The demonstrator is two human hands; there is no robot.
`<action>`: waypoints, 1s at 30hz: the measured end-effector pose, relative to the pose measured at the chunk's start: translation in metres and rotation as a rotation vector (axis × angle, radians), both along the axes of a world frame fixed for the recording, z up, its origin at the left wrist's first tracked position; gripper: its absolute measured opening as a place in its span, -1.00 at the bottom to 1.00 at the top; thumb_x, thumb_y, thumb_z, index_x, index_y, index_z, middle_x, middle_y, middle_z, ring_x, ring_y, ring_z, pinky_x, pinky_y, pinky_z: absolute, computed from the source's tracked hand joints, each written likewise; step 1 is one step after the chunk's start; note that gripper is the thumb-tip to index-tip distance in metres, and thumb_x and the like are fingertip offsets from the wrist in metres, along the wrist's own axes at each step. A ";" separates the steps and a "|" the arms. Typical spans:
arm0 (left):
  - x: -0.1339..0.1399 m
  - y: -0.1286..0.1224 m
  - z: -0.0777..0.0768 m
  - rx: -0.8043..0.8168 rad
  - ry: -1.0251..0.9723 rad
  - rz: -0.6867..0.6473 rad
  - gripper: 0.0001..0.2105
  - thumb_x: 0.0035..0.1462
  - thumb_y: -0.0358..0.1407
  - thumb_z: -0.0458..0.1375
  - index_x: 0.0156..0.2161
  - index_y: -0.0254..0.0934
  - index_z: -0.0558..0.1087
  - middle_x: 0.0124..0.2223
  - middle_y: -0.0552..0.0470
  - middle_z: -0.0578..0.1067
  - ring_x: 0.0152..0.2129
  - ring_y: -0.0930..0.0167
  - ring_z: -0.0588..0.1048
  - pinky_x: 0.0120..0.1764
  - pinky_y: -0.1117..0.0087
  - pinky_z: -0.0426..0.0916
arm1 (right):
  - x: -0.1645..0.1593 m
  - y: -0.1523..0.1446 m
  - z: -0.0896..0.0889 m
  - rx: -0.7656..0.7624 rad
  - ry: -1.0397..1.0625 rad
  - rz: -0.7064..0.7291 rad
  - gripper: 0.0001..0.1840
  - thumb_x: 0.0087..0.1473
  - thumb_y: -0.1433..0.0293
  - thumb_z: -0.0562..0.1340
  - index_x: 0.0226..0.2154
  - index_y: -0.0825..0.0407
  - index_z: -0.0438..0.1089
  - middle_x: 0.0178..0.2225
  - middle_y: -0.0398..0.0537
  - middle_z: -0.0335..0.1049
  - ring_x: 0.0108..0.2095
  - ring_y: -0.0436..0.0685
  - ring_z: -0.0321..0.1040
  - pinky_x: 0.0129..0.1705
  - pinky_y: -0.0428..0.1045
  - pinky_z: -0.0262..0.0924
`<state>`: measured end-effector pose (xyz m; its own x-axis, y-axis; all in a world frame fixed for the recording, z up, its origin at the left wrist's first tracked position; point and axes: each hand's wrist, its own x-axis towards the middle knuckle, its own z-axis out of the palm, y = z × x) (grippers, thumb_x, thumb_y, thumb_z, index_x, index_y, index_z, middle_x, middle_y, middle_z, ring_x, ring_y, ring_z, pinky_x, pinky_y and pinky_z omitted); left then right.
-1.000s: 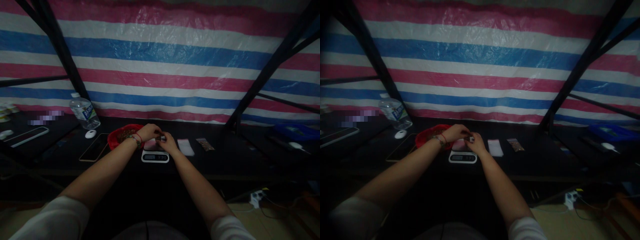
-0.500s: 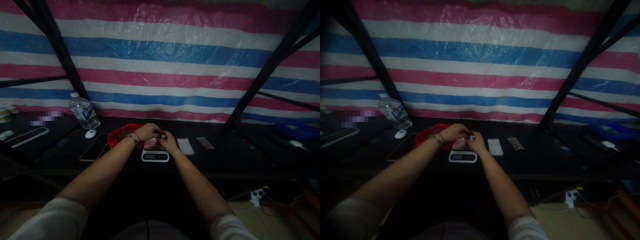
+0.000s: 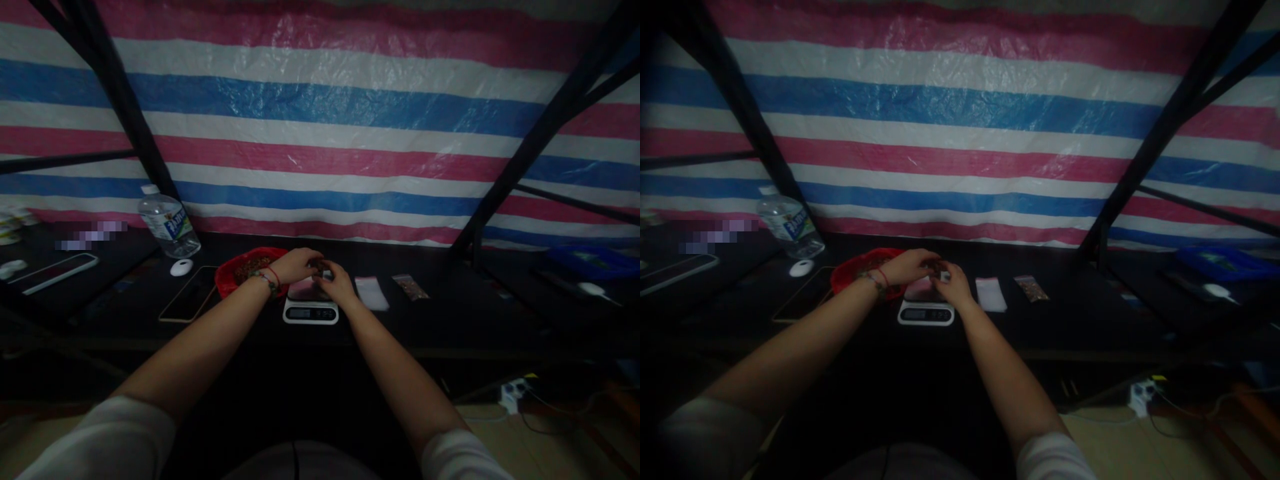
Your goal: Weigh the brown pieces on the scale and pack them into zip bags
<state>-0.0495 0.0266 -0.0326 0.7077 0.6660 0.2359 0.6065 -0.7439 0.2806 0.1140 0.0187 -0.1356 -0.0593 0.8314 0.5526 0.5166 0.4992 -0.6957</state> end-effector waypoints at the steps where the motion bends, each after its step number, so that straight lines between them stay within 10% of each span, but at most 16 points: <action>1: 0.000 0.000 0.000 -0.007 -0.005 -0.002 -0.68 0.05 -0.34 0.09 -0.05 -0.28 0.42 -0.09 -0.04 0.50 -0.15 0.35 0.45 -0.09 0.41 0.29 | 0.000 0.000 0.001 -0.001 0.005 0.004 -0.49 -0.15 0.35 0.32 -0.06 -0.02 0.35 -0.10 -0.02 0.42 -0.08 0.16 0.34 0.01 0.08 0.19; 30: 0.003 -0.007 -0.029 -0.117 -0.208 0.155 -0.46 0.07 -0.38 0.00 0.19 -0.44 0.15 0.22 -0.19 0.22 0.16 0.33 0.20 0.19 0.32 0.08 | 0.002 0.002 -0.003 0.018 -0.004 -0.030 -0.50 -0.05 0.32 0.27 0.00 -0.01 0.32 -0.04 0.03 0.38 -0.01 0.17 0.30 0.07 0.11 0.15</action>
